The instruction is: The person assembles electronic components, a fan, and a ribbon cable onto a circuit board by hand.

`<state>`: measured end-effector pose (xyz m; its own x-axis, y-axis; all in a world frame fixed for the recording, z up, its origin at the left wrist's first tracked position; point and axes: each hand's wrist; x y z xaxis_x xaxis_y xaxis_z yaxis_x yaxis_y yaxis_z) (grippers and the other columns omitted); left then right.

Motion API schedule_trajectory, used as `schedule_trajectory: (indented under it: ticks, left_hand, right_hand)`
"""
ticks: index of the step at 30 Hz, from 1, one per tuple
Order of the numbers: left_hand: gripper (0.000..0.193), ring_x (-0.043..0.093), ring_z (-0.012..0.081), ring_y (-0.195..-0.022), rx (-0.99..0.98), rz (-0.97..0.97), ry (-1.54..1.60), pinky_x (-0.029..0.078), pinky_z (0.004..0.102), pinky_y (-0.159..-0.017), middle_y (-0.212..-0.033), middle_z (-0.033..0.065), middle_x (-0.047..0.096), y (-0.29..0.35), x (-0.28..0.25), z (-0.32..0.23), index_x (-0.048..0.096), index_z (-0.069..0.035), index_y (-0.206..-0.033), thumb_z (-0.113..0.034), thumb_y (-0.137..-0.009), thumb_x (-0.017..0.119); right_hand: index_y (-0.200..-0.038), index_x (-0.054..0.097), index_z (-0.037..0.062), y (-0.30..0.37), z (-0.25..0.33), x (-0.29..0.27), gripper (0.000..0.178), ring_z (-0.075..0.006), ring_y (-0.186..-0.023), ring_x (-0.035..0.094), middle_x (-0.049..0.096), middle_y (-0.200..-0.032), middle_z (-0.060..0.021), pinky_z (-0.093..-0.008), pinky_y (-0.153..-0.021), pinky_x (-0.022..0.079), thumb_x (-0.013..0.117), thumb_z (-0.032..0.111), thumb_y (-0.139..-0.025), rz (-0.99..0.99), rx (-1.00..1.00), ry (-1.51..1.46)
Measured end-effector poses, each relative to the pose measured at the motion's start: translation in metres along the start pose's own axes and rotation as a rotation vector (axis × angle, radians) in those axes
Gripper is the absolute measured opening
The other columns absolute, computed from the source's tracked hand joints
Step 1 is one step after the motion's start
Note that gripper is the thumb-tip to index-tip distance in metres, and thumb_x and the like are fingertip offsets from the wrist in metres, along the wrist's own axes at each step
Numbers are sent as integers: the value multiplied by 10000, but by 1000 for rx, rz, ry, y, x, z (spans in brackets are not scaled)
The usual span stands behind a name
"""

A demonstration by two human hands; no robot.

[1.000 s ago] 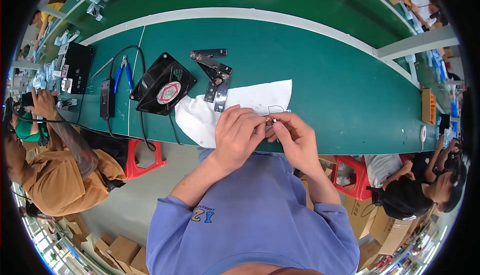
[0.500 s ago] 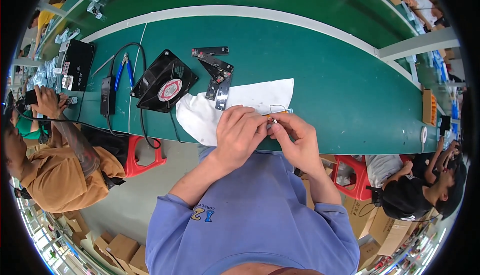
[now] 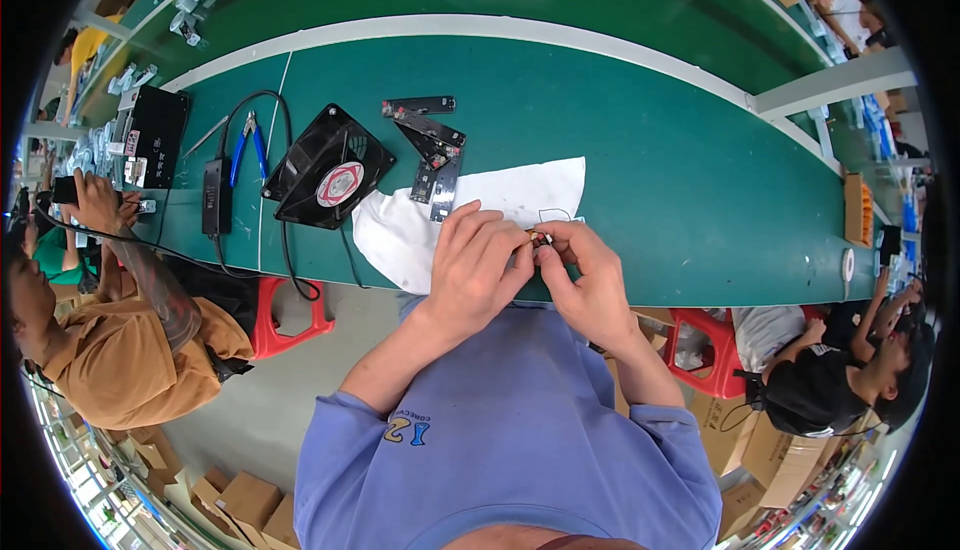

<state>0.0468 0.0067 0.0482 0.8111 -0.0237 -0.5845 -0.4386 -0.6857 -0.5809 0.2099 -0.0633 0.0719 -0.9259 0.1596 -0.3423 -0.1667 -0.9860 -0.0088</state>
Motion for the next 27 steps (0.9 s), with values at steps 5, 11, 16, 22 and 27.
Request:
schedule_trajectory:
  ticks: [5, 11, 16, 22, 27]
  left_hand:
    - [256, 709, 298, -990, 18, 10, 7, 524, 494, -1025, -948, 64, 726, 2, 0, 2, 691, -61, -989, 13, -773, 806]
    - [262, 674, 281, -1020, 70, 37, 7, 508, 483, -1034, -969, 57, 720, 2, -1, 3, 711, -62, -1001, -12, -765, 813]
    - [249, 690, 299, -1016, 76, 50, -36, 529, 482, -989, -963, 47, 738, 4, -2, 1, 722, -67, -986, -11, -768, 828]
    - [260, 687, 294, -1011, 119, 39, -36, 534, 489, -982, -961, 42, 737, 6, 1, 4, 718, -69, -983, -14, -759, 838]
    - [279, 686, 290, -1005, 120, 35, -7, 537, 487, -988, -963, 45, 741, 4, 3, 3, 717, -70, -995, -18, -752, 843]
  right_hand:
    - [-1184, 666, -14, -1, 2, 4, 211, -256, -813, 730, 696, -1036, -170, -365, -701, 592, 696, 39, -981, -27, -50, 103]
    - [-1134, 674, 3, 0, -3, 4, 196, -265, -780, 719, 696, -991, -146, -368, -680, 585, 733, 39, -951, -78, -134, 178]
    - [-1090, 685, -3, -2, -2, 2, 188, -300, -788, 723, 708, -987, -154, -389, -680, 591, 757, 38, -921, -75, -174, 194]
    - [-1069, 699, -11, -5, -8, -2, 198, -312, -783, 723, 719, -954, -158, -397, -673, 590, 764, 11, -882, -51, -248, 215]
    - [-1038, 704, -18, -8, -10, -3, 174, -306, -764, 720, 722, -937, -161, -394, -663, 585, 762, 3, -875, -47, -252, 204]
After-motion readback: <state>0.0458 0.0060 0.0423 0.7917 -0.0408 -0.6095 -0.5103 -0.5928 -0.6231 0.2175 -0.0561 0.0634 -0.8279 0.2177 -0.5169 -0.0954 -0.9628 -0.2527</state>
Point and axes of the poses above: each hand's wrist, its own y-axis away from the middle knuckle, its own x-axis out of the palm, z = x × y
